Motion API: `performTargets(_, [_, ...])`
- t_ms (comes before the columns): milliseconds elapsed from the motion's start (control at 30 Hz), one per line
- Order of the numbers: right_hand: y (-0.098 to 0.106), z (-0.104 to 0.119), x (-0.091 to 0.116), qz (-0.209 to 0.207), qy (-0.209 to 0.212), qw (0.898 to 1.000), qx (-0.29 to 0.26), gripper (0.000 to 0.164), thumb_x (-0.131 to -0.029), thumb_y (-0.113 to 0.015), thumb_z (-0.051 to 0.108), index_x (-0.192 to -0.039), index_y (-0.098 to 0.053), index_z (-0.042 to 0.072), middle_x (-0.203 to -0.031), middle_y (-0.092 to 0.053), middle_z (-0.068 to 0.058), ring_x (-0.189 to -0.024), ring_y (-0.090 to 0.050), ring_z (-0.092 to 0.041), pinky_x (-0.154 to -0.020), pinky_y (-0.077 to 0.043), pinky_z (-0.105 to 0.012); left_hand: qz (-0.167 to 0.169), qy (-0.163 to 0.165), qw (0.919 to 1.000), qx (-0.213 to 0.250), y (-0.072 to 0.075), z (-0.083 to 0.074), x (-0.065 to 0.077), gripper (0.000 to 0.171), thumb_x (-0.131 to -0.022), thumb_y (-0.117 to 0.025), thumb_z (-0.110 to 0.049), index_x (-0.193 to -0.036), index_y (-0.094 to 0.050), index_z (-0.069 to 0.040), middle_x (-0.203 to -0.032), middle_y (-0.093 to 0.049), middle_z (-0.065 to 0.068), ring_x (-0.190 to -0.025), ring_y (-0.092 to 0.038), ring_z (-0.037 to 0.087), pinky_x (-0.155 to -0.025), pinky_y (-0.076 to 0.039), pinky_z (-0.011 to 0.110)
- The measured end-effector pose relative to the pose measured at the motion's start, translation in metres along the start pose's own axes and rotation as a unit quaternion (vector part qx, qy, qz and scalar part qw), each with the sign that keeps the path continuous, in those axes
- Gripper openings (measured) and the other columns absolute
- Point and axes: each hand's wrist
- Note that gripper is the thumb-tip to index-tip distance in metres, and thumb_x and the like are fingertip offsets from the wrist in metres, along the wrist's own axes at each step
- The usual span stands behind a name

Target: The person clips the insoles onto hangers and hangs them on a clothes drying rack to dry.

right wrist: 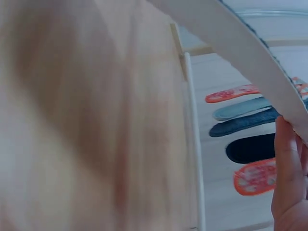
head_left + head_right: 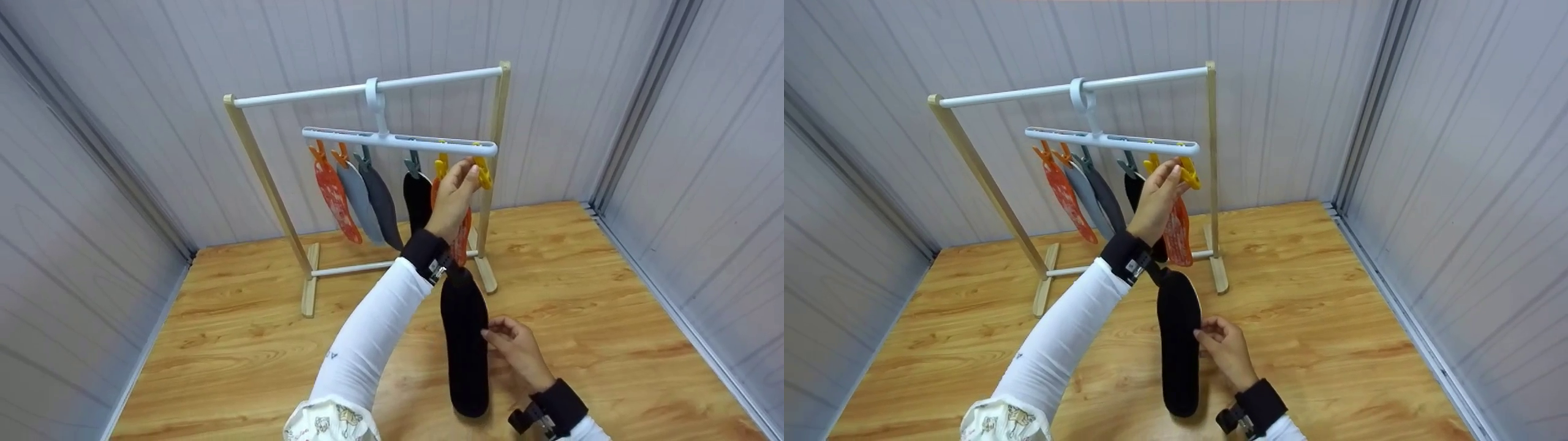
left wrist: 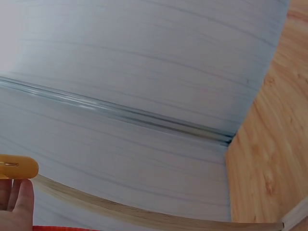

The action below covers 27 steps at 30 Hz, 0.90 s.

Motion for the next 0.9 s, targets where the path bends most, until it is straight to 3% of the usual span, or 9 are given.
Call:
performTargets(233, [0.005, 0.017, -0.007, -0.032, 0.025, 0.997, -0.064, 0.015, -0.085, -0.062, -0.007, -0.100, -0.056, -0.008, -0.083, -0.061, -0.002, -0.075, -0.061, -0.013, -0.061, -0.056, -0.031, 0.000, 0.007, 0.9999, -0.015, 0.007, 0.002, 0.006, 0.038, -0.101, -0.043, -0.013, -0.132, -0.042, 0.009, -0.122, -0.054, 0.018, -0.108, -0.052, 0.016, -0.094, -0.045, 0.026])
performTargets(633, [0.001, 0.039, -0.019, -0.076, 0.087, 0.992, -0.042, 0.021, -0.087, -0.062, -0.004, -0.106, -0.055, -0.011, -0.084, -0.061, 0.001, -0.072, -0.062, -0.012, -0.064, -0.056, -0.029, -0.028, -0.011, 0.9989, -0.037, 0.019, 0.007, 0.013, 0.029, -0.099, -0.047, -0.012, -0.119, -0.052, 0.009, -0.105, -0.058, 0.011, -0.091, -0.052, 0.009, -0.083, -0.048, 0.024])
performTargets(900, [-0.005, 0.047, -0.027, -0.101, 0.128, 0.984, -0.064, 0.019, -0.084, -0.066, -0.003, -0.100, -0.058, -0.010, -0.084, -0.062, -0.009, -0.070, -0.062, -0.012, -0.061, -0.056, -0.029, -0.045, -0.014, 0.9976, -0.051, 0.022, 0.005, 0.019, 0.026, -0.098, -0.050, -0.011, -0.114, -0.055, 0.008, -0.098, -0.059, 0.008, -0.086, -0.053, 0.008, -0.078, -0.048, 0.022])
Point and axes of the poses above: each hand's wrist, its own x-axis away from the middle knuckle, its own y-axis out of the back of the hand, z = x × y
